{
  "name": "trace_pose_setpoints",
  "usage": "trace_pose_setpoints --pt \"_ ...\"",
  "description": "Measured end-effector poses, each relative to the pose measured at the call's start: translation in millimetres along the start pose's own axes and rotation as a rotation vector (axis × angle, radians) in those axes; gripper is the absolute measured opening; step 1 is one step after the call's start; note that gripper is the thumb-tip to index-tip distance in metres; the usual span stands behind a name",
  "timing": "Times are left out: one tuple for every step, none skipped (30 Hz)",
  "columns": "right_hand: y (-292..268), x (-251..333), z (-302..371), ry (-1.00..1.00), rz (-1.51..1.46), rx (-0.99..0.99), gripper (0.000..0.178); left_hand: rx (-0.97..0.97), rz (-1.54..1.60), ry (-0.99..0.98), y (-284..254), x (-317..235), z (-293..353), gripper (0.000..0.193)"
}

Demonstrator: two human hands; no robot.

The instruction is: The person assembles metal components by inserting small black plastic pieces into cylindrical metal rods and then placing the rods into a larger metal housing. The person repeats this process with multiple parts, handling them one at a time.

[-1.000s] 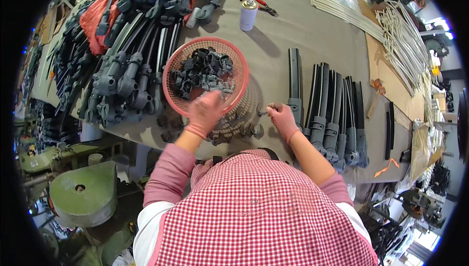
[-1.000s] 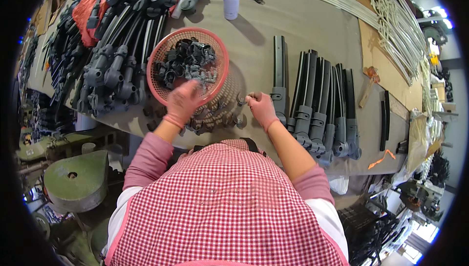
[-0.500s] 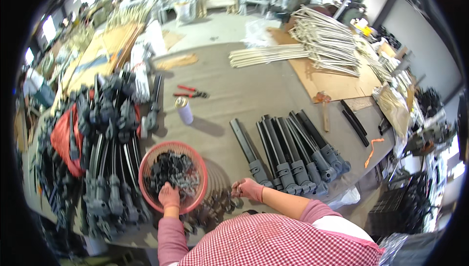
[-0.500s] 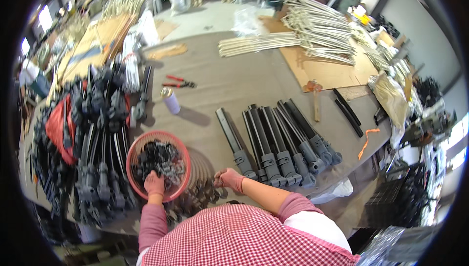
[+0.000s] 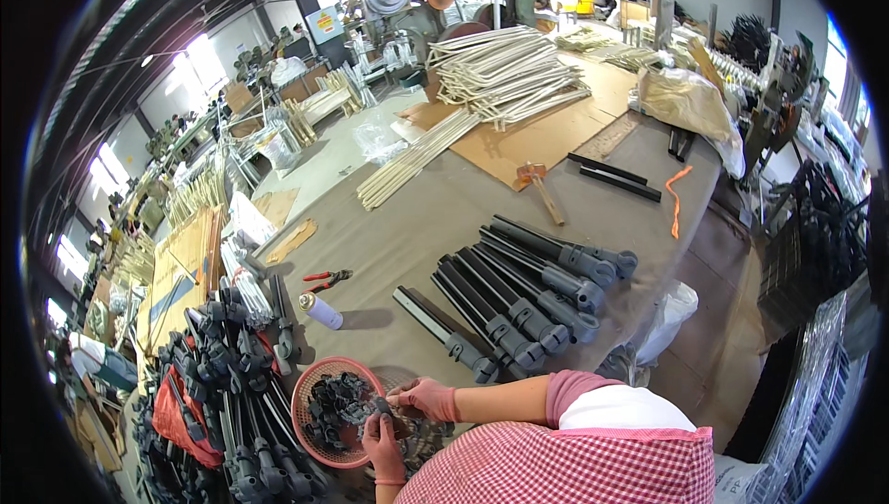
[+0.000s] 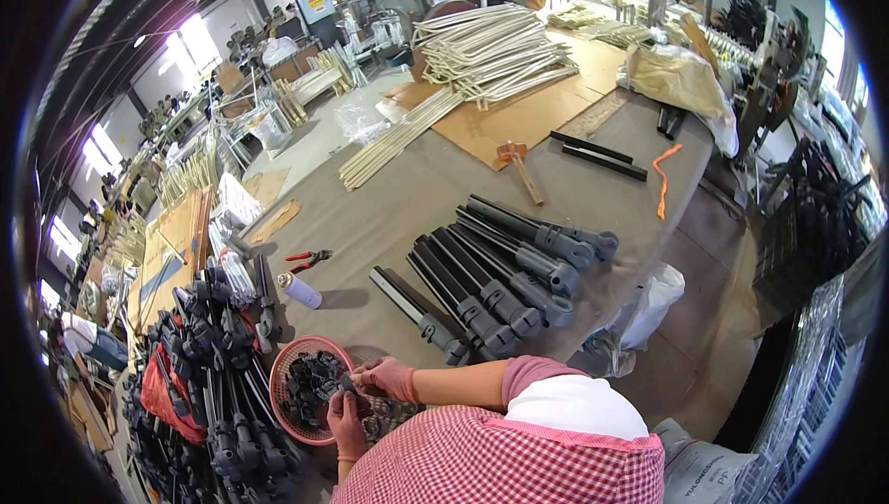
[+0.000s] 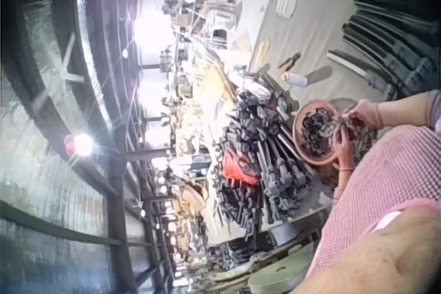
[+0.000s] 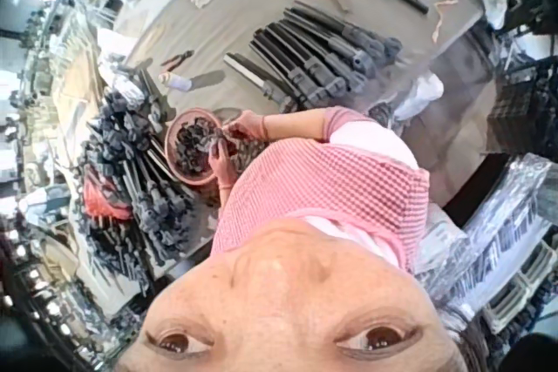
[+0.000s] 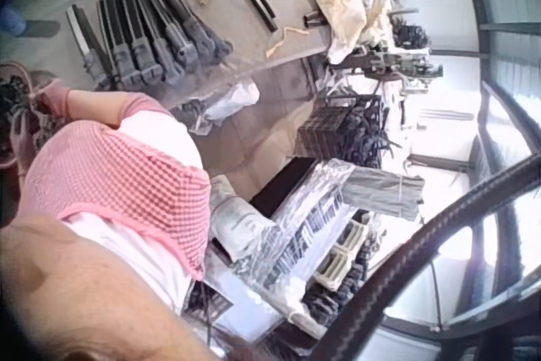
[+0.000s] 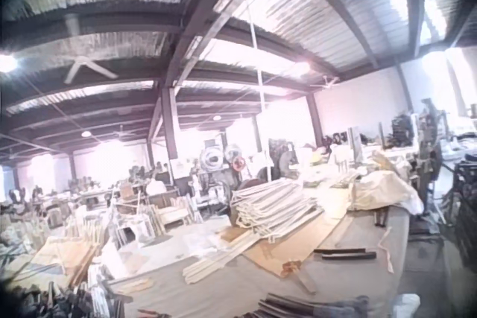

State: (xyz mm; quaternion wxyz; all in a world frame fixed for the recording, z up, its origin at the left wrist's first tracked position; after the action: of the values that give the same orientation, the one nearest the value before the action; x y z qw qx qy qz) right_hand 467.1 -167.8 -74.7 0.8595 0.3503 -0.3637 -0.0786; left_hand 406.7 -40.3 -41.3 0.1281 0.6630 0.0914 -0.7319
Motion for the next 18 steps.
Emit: trace_pose_setpoints --pt "0 7 6 -0.074 0.033 -0.031 0.02 0.002 0.037 -0.024 10 -5 8 0.014" --pt "0 14 14 -0.159 0.055 -0.055 0.019 0.002 0.076 -0.048 19 -10 13 0.014" --pt "0 19 22 -0.205 0.004 -0.061 0.013 0.047 0.039 0.042 29 -25 18 0.014" --pt "1 24 29 -0.252 0.033 -0.067 0.013 0.039 0.021 0.02 35 -29 21 0.013" --pt "4 29 36 -0.311 0.055 -0.061 0.013 0.024 0.025 0.032 39 -36 24 0.012" --pt "7 35 44 -0.365 0.079 -0.053 0.013 0.013 0.044 0.021 43 -40 27 0.011" --pt "11 39 50 -0.4 0.115 -0.025 0.014 -0.04 -0.105 0.1 43 -53 29 0.008" --pt "13 43 56 -0.416 0.153 -0.014 0.014 -0.064 -0.074 0.16 45 -61 34 0.007" --pt "15 47 61 -0.428 0.191 -0.002 0.014 -0.083 -0.139 0.256 48 -73 36 0.008" --pt "15 48 63 -0.391 0.25 -0.023 0.015 -0.115 -0.209 0.329 48 -82 39 0.009" --pt "20 57 69 -0.447 0.308 0.037 0.015 -0.102 -0.104 0.283 48 -80 40 0.01" --pt "20 61 73 -0.45 0.403 0.056 0.016 -0.097 -0.011 0.217 47 -76 40 0.011" --pt "25 67 79 -0.499 0.419 0.095 0.015 -0.098 -0.05 0.205 46 -76 42 0.012" --pt "30 74 83 -0.557 0.463 0.129 0.014 -0.083 -0.061 0.173 45 -76 44 0.014" --pt "28 72 84 -0.49 0.444 0.153 0.015 -0.048 -0.057 0.155 47 -76 46 0.014" --pt "31 72 87 -0.467 0.43 0.201 0.016 -0.018 -0.007 0.113 48 -74 48 0.014" --pt "31 70 88 -0.439 0.421 0.182 0.016 0.012 0.034 0.106 50 -75 51 0.014" --pt "34 71 91 -0.454 0.396 0.193 0.016 0.036 0.089 0.099 52 -77 53 0.013"
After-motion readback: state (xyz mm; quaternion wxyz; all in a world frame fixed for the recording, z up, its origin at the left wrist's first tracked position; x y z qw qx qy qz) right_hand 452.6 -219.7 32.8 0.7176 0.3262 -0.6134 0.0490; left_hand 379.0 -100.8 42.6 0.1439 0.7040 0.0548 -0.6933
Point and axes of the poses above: each hand's wrist, its own z-axis away from the middle knuckle, its own y-axis out of the palm, x = y × z, the point moved 9 cm from there along -z, towards the middle knuckle
